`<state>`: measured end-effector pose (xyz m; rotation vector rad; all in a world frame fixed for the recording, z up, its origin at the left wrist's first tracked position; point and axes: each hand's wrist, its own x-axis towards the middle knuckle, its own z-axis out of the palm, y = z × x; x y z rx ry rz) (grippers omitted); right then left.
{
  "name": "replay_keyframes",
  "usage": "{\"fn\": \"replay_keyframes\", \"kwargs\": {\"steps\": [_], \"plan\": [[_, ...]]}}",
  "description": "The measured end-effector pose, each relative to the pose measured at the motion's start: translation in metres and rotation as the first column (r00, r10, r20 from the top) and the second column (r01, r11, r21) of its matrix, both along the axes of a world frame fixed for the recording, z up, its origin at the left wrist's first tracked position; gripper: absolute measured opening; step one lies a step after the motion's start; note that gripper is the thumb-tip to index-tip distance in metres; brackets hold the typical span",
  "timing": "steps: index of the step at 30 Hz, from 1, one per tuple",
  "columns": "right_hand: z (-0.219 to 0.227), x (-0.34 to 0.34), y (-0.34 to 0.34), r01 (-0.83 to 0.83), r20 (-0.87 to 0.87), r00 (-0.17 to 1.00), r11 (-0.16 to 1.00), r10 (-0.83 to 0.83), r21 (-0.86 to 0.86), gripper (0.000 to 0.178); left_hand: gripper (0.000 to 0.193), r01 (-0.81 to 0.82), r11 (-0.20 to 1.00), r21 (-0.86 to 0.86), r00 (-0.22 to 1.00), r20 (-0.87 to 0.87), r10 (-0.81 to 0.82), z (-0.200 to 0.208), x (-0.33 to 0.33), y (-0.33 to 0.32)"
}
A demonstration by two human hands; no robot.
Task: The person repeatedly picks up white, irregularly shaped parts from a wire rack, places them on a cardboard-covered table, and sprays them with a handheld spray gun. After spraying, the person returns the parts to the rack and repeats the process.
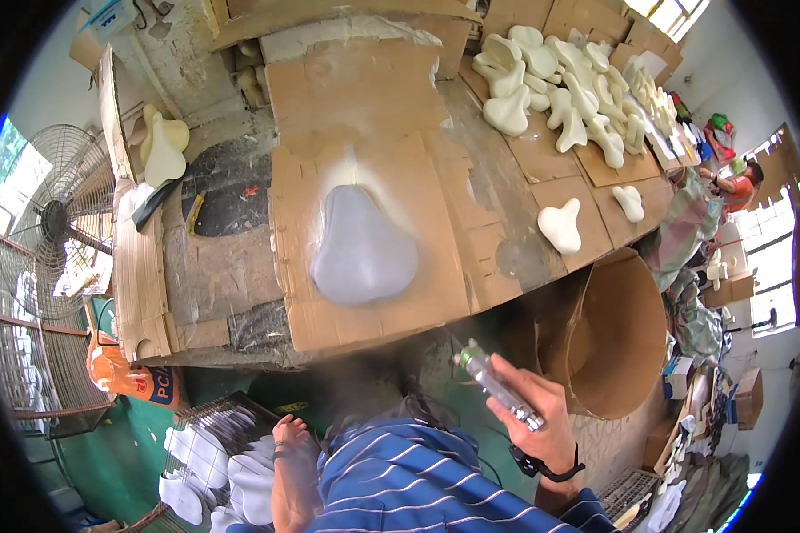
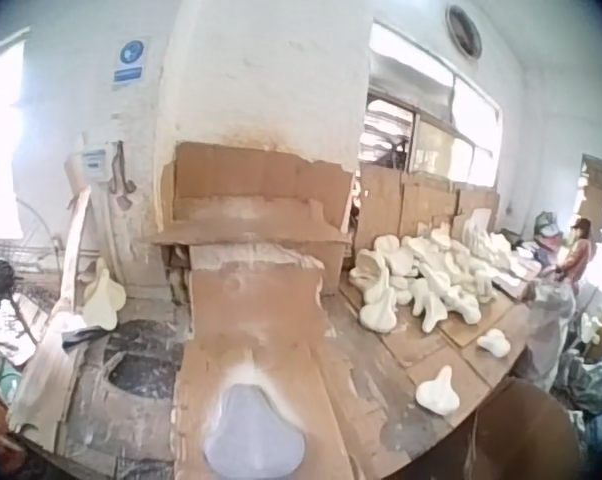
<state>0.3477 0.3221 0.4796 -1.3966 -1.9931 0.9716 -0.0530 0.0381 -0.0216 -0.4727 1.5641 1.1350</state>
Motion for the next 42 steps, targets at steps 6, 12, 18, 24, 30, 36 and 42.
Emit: {"fn": "replay_keyframes", "kwargs": {"steps": [6, 12, 18, 24, 30, 36, 42], "plan": [[0.002, 0.002, 0.009, 0.023, -0.016, 1.0, 0.999, -0.022, 0.025, 0.053, 0.046, 0.015, 0.999, -0.046, 1.0, -0.012, -0.015, 0.017, 0.018, 0.01], [0.002, 0.032, -0.005, -0.088, 0.093, 0.991, 0.995, 0.091, -0.039, 0.061, 0.05, 0.129, 0.986, -0.11, 0.992, 0.013, -0.128, 0.009, 0.027, 0.001], [0.004, 0.035, -0.007, 0.02, 0.048, 0.999, 0.999, -0.018, -0.04, 0.057, 0.043, 0.05, 0.991, -0.126, 0.998, 0.039, -0.045, 0.001, 0.027, 0.0], [-0.006, 0.009, -0.008, -0.147, -0.047, 0.989, 0.986, 0.143, -0.084, 0.059, 0.038, -0.016, 0.998, 0.054, 0.998, 0.069, 0.012, -0.001, 0.011, -0.004], [-0.017, -0.007, 0.009, -0.012, -0.091, 0.996, 0.993, 0.022, 0.115, 0.057, 0.04, 0.013, 1.0, 0.011, 1.0, 0.02, -0.013, -0.003, 0.011, 0.0], [-0.013, 0.005, 0.004, 0.055, -0.023, 0.998, 0.995, -0.053, 0.08, 0.055, 0.046, 0.05, 0.995, -0.092, 0.999, 0.004, -0.05, 0.006, 0.023, -0.004], [-0.004, 0.011, 0.001, 0.049, 0.02, 0.999, 0.997, -0.05, 0.06, 0.055, 0.038, 0.144, 0.98, -0.138, 0.989, -0.014, -0.147, -0.007, 0.02, -0.006]]}}
